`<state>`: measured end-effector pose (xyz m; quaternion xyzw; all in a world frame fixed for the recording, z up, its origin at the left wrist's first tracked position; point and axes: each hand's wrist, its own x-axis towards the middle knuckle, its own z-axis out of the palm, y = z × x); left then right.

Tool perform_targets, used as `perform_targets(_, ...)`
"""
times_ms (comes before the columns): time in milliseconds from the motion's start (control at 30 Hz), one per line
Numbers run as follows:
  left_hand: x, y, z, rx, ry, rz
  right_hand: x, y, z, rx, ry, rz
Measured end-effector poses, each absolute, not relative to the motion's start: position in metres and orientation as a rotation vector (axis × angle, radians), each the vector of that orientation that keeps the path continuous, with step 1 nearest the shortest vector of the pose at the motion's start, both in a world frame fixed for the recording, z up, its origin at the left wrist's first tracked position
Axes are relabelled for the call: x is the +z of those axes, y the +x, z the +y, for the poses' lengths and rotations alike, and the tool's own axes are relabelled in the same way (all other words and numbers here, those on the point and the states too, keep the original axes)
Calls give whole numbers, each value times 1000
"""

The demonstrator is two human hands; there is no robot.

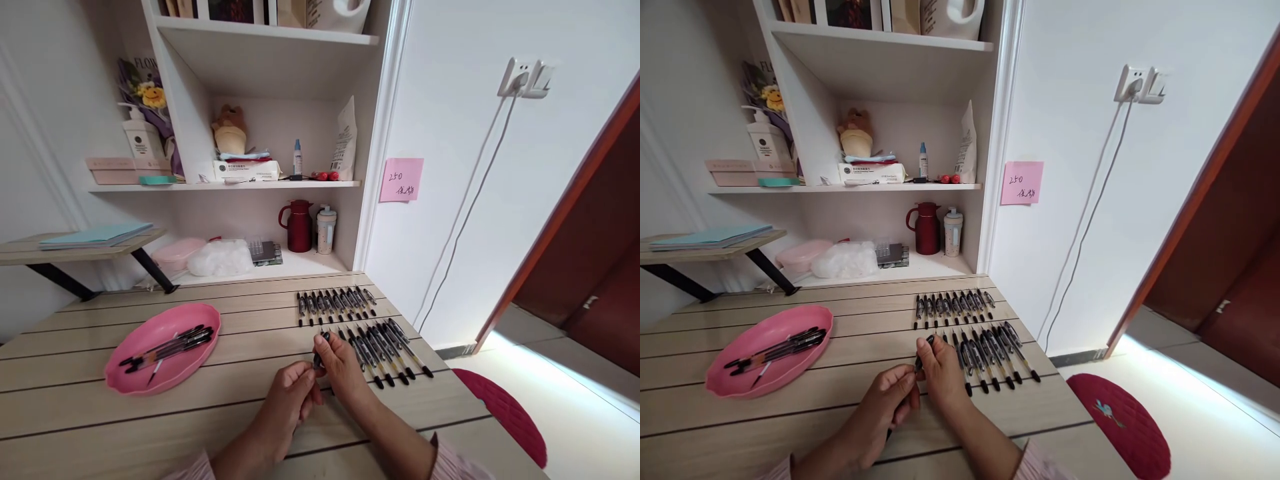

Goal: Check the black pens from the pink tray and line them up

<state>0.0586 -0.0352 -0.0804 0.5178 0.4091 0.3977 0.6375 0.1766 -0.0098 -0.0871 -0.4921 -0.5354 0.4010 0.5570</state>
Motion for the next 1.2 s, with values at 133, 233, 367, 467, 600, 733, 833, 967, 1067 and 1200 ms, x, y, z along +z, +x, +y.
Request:
perform_targets(133, -78, 52, -35, 816, 1112, 828, -82, 175, -15, 1017, -1115, -1245)
perform_targets(233, -72, 49, -34, 757, 1054, 779, -77, 174, -20, 1096, -1066, -1176)
perform_targets(367, -66, 45, -33, 686, 986, 713, -73, 173, -25, 1136, -1037, -1135)
perform_targets(467, -64, 41, -33, 646, 929, 657, -71, 173, -28, 1203, -1004, -1137)
perform_targets(600, -61, 37, -35, 588, 854, 592, -69, 172, -31, 1272, -951, -1102)
perform_targets(733, -64, 38, -35, 597, 836, 590, -70, 173, -30, 1288, -939, -1107)
perform_targets(833, -73, 44, -33, 750, 944, 718, -73, 173, -27, 1181, -950, -1239)
perform_targets(967, -81, 54, -35, 856, 1100, 855, -79, 167, -26, 971, -1051, -1292)
perform_targets(1067, -81, 58, -40, 857, 1105, 880, -80, 164, -27, 862, -1115, -1277)
perform_targets(1200, -75, 56, -47, 825, 1068, 831, -77, 166, -29, 831, -1149, -1243)
